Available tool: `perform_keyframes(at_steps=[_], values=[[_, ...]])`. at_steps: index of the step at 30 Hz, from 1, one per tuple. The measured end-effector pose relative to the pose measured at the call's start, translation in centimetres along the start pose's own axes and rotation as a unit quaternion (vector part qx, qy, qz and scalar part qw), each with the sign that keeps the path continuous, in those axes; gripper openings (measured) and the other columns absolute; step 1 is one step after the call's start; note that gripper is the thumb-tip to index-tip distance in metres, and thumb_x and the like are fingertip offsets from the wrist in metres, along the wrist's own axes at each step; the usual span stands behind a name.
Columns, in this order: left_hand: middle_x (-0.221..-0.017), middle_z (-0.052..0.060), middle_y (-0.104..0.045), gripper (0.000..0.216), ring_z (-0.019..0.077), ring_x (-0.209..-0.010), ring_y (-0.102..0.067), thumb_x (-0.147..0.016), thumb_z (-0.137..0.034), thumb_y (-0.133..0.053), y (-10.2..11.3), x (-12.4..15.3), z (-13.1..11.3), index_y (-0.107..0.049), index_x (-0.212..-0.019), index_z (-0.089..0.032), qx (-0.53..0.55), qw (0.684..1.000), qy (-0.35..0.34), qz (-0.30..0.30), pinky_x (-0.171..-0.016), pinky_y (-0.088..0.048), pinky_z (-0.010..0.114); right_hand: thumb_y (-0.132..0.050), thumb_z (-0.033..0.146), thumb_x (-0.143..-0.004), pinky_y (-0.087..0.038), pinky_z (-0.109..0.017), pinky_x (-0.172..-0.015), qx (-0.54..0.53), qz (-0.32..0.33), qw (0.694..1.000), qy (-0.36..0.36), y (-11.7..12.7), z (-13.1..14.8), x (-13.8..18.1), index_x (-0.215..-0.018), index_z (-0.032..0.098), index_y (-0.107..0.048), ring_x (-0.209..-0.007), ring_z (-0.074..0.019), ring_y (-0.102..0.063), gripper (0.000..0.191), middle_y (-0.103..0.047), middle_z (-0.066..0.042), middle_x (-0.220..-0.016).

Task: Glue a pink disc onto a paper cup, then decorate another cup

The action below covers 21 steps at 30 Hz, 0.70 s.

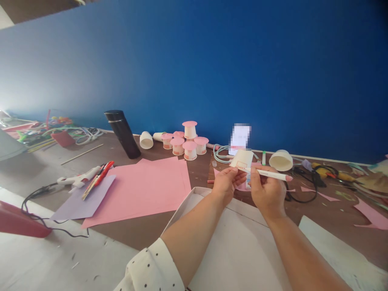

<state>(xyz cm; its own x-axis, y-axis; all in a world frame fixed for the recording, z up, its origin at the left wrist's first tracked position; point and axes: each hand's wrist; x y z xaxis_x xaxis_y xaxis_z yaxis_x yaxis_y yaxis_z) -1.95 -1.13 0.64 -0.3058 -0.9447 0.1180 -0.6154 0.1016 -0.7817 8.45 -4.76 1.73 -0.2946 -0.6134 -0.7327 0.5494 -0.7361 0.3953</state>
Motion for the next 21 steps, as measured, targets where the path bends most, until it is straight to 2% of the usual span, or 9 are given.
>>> perform_keyframes(at_steps=[21], values=[[-0.078,0.008,-0.065,0.017,0.0160,-0.076,-0.064,-0.074,-0.025,-0.070,0.13,0.00,0.10,-0.061,-0.074,-0.011,-0.007,1.000,-0.004,0.012,-0.088,-0.046,0.035,-0.052,0.037,-0.084,-0.050,-0.034,-0.069,-0.002,0.002,1.000,0.006,0.03,0.12,-0.16,-0.088,0.017,-0.062,-0.077,-0.0224,-0.064,0.022,-0.067,-0.010,-0.083]])
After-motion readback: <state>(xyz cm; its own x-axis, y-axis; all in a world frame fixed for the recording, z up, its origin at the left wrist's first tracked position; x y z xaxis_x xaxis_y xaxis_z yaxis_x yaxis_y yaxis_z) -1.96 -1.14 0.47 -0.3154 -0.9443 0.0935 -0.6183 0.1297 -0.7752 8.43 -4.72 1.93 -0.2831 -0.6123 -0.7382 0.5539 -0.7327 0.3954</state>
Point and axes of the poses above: each hand's wrist, its own x-axis away from the middle knuckle, its own y-axis out of the back of the hand, z = x × y
